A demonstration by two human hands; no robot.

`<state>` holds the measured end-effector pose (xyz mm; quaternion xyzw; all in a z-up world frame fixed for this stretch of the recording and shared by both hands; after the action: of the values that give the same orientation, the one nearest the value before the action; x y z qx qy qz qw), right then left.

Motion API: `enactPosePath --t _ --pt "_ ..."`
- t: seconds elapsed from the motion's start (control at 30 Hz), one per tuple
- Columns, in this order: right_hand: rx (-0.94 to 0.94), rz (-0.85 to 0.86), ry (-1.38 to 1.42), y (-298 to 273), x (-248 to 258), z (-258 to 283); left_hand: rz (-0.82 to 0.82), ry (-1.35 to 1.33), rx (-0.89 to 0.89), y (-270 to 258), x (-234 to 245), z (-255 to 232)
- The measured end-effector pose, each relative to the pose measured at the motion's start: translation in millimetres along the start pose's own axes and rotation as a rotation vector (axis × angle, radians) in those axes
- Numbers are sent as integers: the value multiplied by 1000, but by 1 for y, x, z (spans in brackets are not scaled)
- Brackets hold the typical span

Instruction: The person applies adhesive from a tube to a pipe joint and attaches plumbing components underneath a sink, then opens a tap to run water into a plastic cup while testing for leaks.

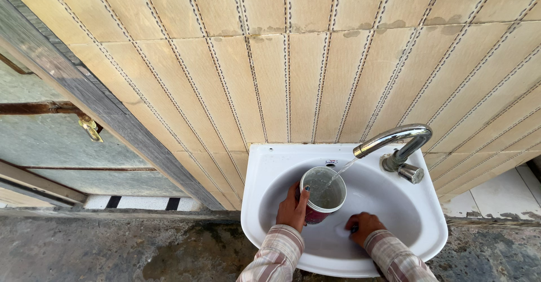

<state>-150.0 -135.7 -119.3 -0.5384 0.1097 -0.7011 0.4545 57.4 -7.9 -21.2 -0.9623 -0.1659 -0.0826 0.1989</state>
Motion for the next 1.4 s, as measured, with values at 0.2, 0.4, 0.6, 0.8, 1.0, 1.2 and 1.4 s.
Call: enactPosePath --t 0.2,0.4,0.6,0.8,1.0,1.2,1.4 --pt "375 673 408 -3 -22 19 -36 101 -55 1 1 0" --pt "-166 457 -399 20 41 -57 -5 138 -17 0 1 4" --pt "76 468 101 -19 -5 27 9 165 -73 0 0 0" --pt "182 525 305 -2 -20 8 -39 179 33 7 2 19" --pt "-250 -138 -247 2 36 -40 -200 366 -92 4 14 15" --pt "287 99 176 12 -30 35 -127 408 -141 -19 12 -19" --pt "123 135 131 0 -6 20 -142 352 119 -15 4 -17"
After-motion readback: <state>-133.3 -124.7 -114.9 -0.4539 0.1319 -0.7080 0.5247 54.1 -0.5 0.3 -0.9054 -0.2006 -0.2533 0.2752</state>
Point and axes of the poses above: each hand's wrist, its own y-axis towards the middle knuckle, its own x-axis out of the back of the hand, z = x × y, the point moved 7 cm from there along y, towards the middle knuckle, and after that the axes turned 13 degrees about z, right-handed, at the moved point
